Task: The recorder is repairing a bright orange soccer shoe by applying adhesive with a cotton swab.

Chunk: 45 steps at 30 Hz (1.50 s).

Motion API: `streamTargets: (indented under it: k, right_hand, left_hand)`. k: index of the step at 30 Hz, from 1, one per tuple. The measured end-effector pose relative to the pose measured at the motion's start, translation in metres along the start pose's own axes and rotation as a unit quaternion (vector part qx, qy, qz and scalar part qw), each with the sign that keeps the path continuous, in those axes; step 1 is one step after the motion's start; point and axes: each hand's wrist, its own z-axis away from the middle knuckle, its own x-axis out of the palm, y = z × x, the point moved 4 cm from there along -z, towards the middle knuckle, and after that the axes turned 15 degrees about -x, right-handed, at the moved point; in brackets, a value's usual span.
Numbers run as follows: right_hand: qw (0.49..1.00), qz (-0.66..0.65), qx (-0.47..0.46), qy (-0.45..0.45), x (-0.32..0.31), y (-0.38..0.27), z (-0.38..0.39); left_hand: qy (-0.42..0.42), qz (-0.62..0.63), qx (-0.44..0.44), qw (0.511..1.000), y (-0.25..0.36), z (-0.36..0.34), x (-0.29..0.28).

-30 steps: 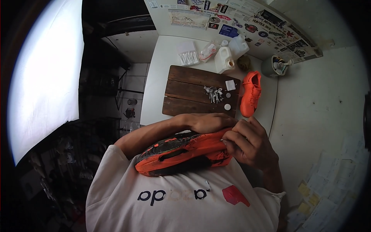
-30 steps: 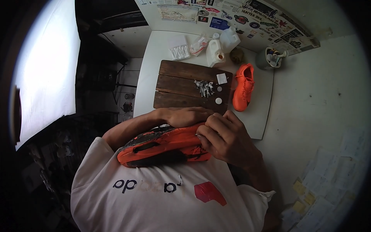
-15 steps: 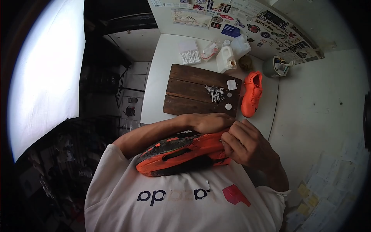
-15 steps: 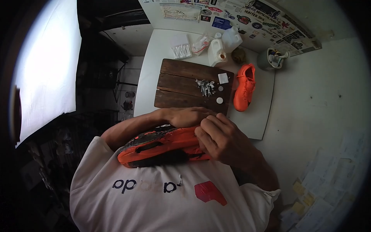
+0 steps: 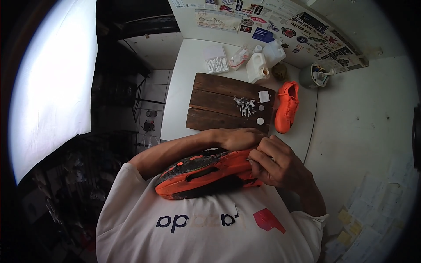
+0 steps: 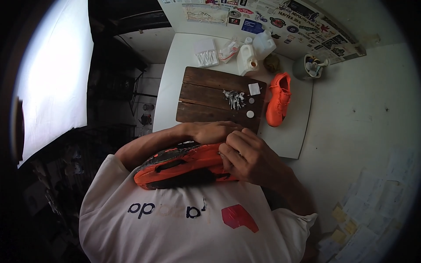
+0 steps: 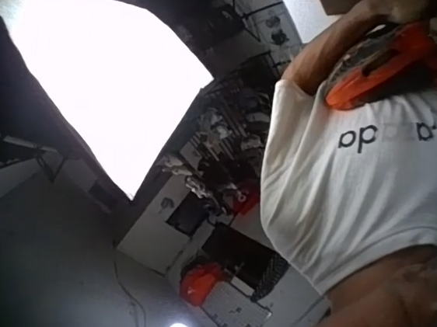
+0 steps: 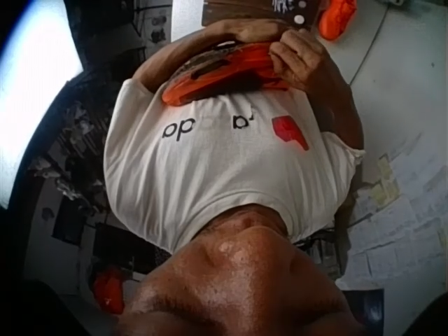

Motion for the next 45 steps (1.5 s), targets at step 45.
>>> streamTargets:
  k: [45]
  right_hand:
    - [0.991,-0.049,0.028,0.125,-0.047,0.022,-0.009]
  left_hand:
    - [0.041,0.186,0.054,0.98,0.01,0.0,-0.029]
